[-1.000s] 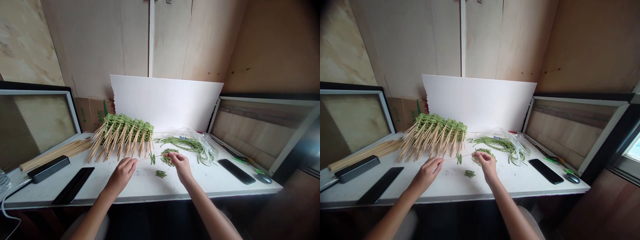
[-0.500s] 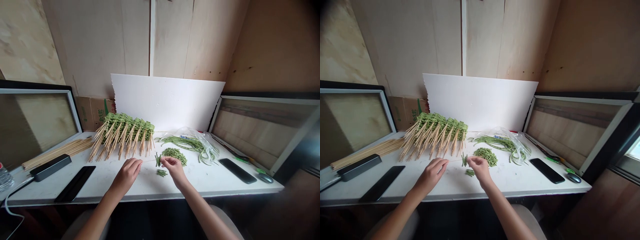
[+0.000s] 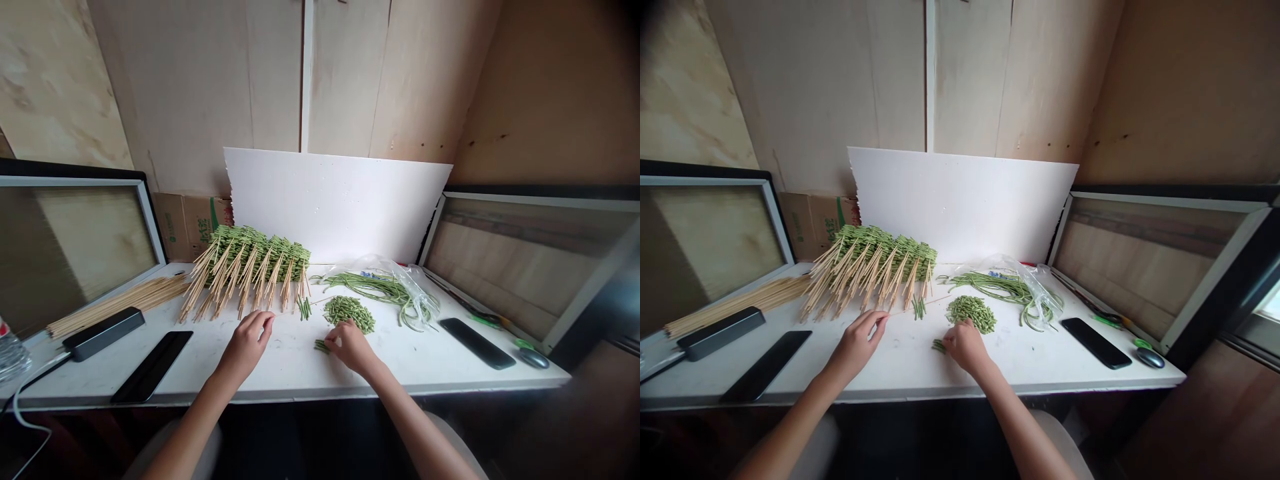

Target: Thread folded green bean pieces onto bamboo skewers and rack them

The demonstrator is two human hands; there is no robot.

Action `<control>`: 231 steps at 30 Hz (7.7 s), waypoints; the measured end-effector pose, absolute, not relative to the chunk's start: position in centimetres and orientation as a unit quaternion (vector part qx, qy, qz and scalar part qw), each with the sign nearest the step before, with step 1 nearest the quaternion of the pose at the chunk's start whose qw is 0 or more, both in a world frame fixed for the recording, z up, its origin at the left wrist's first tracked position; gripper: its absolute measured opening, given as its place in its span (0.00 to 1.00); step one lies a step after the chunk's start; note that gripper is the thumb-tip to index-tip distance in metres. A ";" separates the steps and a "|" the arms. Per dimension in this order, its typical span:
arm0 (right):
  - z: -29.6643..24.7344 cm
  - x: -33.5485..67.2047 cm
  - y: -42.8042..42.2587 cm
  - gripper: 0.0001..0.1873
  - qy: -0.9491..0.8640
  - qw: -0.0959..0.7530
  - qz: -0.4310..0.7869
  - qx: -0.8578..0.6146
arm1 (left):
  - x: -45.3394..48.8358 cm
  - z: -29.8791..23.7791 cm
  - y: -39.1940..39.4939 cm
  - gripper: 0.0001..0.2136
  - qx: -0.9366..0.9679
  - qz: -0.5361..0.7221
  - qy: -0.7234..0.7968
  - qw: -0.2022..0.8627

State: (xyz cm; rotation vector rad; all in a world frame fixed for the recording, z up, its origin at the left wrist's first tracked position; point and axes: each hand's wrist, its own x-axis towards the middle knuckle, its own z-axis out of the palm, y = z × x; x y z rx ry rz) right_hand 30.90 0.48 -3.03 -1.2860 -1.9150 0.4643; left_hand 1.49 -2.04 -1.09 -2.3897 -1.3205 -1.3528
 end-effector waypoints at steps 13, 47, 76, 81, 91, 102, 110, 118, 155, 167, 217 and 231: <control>-2.4 31.2 1.0 0.11 -0.725 0.430 0.235 -0.484 | 1.3 -0.9 -2.1 0.09 -0.780 -0.449 -0.432 0.052; 1.0 31.4 0.6 0.18 -0.430 0.595 0.594 -0.328 | 1.8 -0.6 -2.7 0.09 -0.800 -0.437 -0.410 0.040; 1.1 32.3 0.8 0.15 -0.449 0.594 0.579 -0.333 | 1.7 -1.1 -2.4 0.10 -0.818 -0.428 -0.379 0.062; 1.6 32.1 0.5 0.16 -0.432 0.603 0.583 -0.332 | 1.8 -0.9 -2.5 0.09 -0.812 -0.442 -0.378 0.057; 1.7 31.4 0.1 0.17 -0.439 0.635 0.512 -0.377 | 2.1 -0.7 -2.8 0.09 -0.807 -0.445 -0.381 0.078; 0.7 30.3 0.0 0.16 -0.417 0.656 0.501 -0.381 | 2.2 -0.9 -2.8 0.09 -0.803 -0.452 -0.375 0.103; 0.8 30.0 -0.2 0.17 -0.422 0.659 0.492 -0.381 | 2.5 -1.0 -2.9 0.09 -0.803 -0.452 -0.374 0.108; 1.6 30.3 -0.6 0.18 -0.446 0.642 0.501 -0.370 | 2.2 -0.9 -2.8 0.09 -0.807 -0.446 -0.376 0.097; 2.5 31.2 -0.3 0.18 -0.496 0.643 0.446 -0.376 | 3.5 -0.6 -4.1 0.12 -0.812 -0.460 -0.337 0.123; 1.9 28.8 -1.8 0.16 -0.551 0.622 0.435 -0.347 | 4.4 -0.8 -4.4 0.13 -0.816 -0.464 -0.338 0.069; -1.2 32.7 2.2 0.22 -0.589 0.521 0.430 -0.445 | 3.1 -2.3 -2.6 0.12 -0.770 -0.439 -0.451 -0.105; 0.3 32.7 1.9 0.18 -0.425 0.605 0.585 -0.334 | 3.4 -2.3 -2.8 0.12 -0.779 -0.417 -0.445 -0.148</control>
